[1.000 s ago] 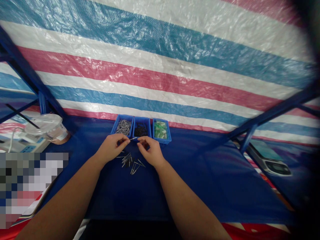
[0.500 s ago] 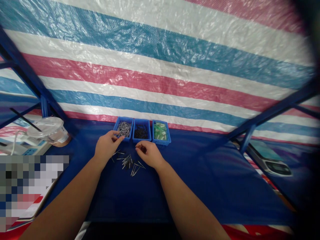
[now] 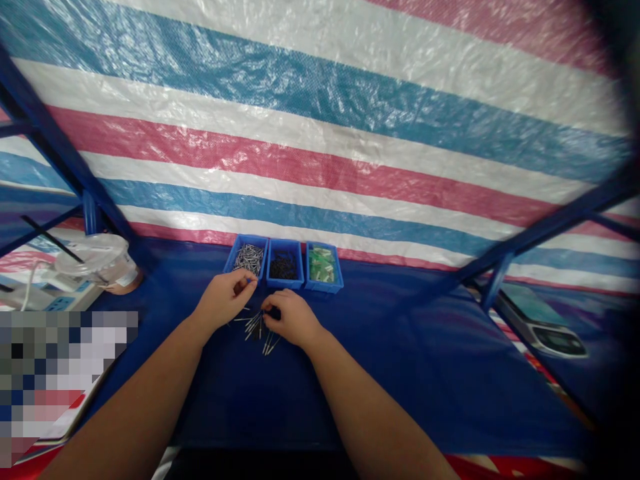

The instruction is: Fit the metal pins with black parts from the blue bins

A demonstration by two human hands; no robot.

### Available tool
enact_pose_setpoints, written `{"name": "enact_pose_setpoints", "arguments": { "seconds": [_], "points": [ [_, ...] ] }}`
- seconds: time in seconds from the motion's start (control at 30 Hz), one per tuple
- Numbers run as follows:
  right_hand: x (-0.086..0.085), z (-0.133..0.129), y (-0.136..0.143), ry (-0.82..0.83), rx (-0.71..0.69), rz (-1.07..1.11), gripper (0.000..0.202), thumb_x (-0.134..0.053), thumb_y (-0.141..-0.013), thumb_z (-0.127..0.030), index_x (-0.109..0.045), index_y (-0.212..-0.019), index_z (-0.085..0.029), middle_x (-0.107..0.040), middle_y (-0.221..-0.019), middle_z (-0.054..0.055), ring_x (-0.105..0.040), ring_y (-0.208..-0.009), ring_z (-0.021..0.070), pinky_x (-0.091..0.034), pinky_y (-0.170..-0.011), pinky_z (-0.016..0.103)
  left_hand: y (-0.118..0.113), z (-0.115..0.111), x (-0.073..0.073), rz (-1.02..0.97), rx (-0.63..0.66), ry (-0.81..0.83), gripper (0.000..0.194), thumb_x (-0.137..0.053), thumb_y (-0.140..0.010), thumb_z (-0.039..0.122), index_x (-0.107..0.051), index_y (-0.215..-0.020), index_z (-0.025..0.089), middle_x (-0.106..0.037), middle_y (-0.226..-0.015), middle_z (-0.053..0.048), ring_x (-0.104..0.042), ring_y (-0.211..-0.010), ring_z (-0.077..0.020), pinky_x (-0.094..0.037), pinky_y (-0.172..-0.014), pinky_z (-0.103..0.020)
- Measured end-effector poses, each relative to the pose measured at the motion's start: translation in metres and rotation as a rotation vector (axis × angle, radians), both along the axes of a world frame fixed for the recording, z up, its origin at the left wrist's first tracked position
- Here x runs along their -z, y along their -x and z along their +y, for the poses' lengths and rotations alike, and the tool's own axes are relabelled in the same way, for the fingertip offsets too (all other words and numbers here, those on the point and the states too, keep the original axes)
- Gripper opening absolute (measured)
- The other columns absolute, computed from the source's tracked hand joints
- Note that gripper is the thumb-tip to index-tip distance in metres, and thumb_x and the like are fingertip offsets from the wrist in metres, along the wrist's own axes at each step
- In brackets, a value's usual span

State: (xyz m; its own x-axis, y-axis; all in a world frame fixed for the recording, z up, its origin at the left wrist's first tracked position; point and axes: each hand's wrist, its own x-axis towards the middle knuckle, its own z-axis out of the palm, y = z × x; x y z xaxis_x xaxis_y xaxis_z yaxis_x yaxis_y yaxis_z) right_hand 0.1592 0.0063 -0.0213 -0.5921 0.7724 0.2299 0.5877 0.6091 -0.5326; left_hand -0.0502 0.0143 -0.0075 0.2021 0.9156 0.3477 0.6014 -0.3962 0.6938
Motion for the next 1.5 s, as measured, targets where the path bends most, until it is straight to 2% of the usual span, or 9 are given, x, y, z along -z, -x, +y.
{"name": "enact_pose_setpoints", "arguments": {
  "seconds": [0.3, 0.5, 0.77, 0.87, 1.0, 1.1, 1.17, 1.33, 1.5],
  "points": [
    [0.001, -0.003, 0.002, -0.014, 0.117, -0.080, 0.006, -0.068, -0.083, -0.022, -0.070, -0.088, -0.023, -0.067, -0.091, 0.003, -0.059, -0.087, 0.0190, -0.044, -0.082, 0.029, 0.001, -0.001, -0.002, 0.037, 0.033, 0.013, 0.017, -0.058, -0.091, 0.031, -0.068, -0.096, 0.018, -0.053, -0.058, 0.005, -0.050, -0.050, -0.0098, -0.038, -0.054, -0.022],
    [0.002, -0.001, 0.005, -0.032, 0.187, -0.090, 0.012, -0.065, -0.076, -0.011, -0.063, -0.083, -0.021, -0.066, -0.082, 0.001, -0.057, -0.081, 0.0187, -0.041, -0.075, 0.028, 0.001, -0.001, 0.000, 0.049, 0.087, 0.064, 0.017, -0.057, -0.091, 0.031, -0.068, -0.095, 0.019, -0.053, -0.060, 0.005, -0.049, -0.052, -0.0096, -0.037, -0.054, -0.022],
    [-0.003, -0.001, 0.000, -0.057, 0.096, 0.237, 0.011, -0.060, -0.080, -0.010, -0.059, -0.083, -0.020, -0.062, -0.083, 0.001, -0.058, -0.081, 0.0161, -0.044, -0.075, 0.026, -0.001, -0.003, -0.002, 0.208, 0.267, 0.101, 0.014, -0.063, -0.088, 0.029, -0.073, -0.094, 0.022, -0.066, -0.076, 0.001, -0.056, -0.063, -0.0118, -0.039, -0.059, -0.023],
    [-0.004, -0.001, 0.001, -0.058, 0.066, 0.310, 0.011, -0.059, -0.081, -0.010, -0.059, -0.083, -0.020, -0.061, -0.083, 0.001, -0.058, -0.081, 0.0163, -0.045, -0.075, 0.026, -0.005, -0.006, -0.005, 0.228, 0.299, 0.078, 0.014, -0.061, -0.090, 0.027, -0.071, -0.084, 0.020, -0.065, -0.075, 0.000, -0.058, -0.068, -0.0128, -0.039, -0.063, -0.024],
    [-0.004, 0.000, 0.000, -0.055, 0.091, 0.363, 0.014, -0.060, -0.081, -0.011, -0.060, -0.091, -0.020, -0.063, -0.086, 0.002, -0.059, -0.080, 0.0166, -0.047, -0.075, 0.027, -0.005, -0.006, -0.007, 0.233, 0.313, 0.045, 0.020, -0.057, -0.094, 0.030, -0.073, -0.087, 0.020, -0.068, -0.079, -0.002, -0.060, -0.072, -0.0143, -0.041, -0.066, -0.025],
    [-0.006, 0.002, -0.005, -0.067, 0.137, 0.387, 0.021, -0.061, -0.083, -0.014, -0.060, -0.103, -0.019, -0.061, -0.090, 0.003, -0.057, -0.076, 0.0154, -0.047, -0.072, 0.027, -0.001, -0.003, -0.007, 0.184, 0.186, 0.013, 0.028, -0.053, -0.097, 0.037, -0.075, -0.089, 0.021, -0.069, -0.076, -0.001, -0.059, -0.067, -0.0138, -0.039, -0.065, -0.025],
    [-0.010, 0.002, -0.009, -0.076, 0.134, 0.375, 0.016, -0.060, -0.085, -0.014, -0.061, -0.100, -0.019, -0.059, -0.089, 0.003, -0.054, -0.073, 0.0144, -0.046, -0.070, 0.027, 0.002, -0.001, -0.007, 0.140, 0.038, -0.002, 0.033, -0.053, -0.097, 0.043, -0.075, -0.087, 0.020, -0.068, -0.073, -0.001, -0.057, -0.063, -0.0133, -0.038, -0.062, -0.025],
    [-0.018, 0.004, -0.017, 0.001, -0.014, 0.243, 0.011, -0.059, -0.084, -0.010, -0.062, -0.088, -0.019, -0.059, -0.080, 0.000, -0.053, -0.071, 0.0130, -0.043, -0.070, 0.025, 0.009, 0.003, -0.004, 0.188, -0.311, 0.040, 0.048, -0.054, -0.090, 0.059, -0.068, -0.067, 0.019, -0.059, -0.056, 0.000, -0.051, -0.054, -0.0140, -0.029, -0.056, -0.027],
    [-0.020, 0.004, -0.024, 0.128, -0.142, 0.085, 0.016, -0.065, -0.077, -0.009, -0.069, -0.090, -0.018, -0.063, -0.084, 0.000, -0.058, -0.075, 0.0134, -0.044, -0.071, 0.024, 0.011, 0.006, -0.001, 0.229, -0.357, 0.095, 0.053, -0.054, -0.086, 0.065, -0.061, -0.060, 0.019, -0.056, -0.053, 0.000, -0.050, -0.052, -0.0146, -0.026, -0.054, -0.028]
  ]
}}
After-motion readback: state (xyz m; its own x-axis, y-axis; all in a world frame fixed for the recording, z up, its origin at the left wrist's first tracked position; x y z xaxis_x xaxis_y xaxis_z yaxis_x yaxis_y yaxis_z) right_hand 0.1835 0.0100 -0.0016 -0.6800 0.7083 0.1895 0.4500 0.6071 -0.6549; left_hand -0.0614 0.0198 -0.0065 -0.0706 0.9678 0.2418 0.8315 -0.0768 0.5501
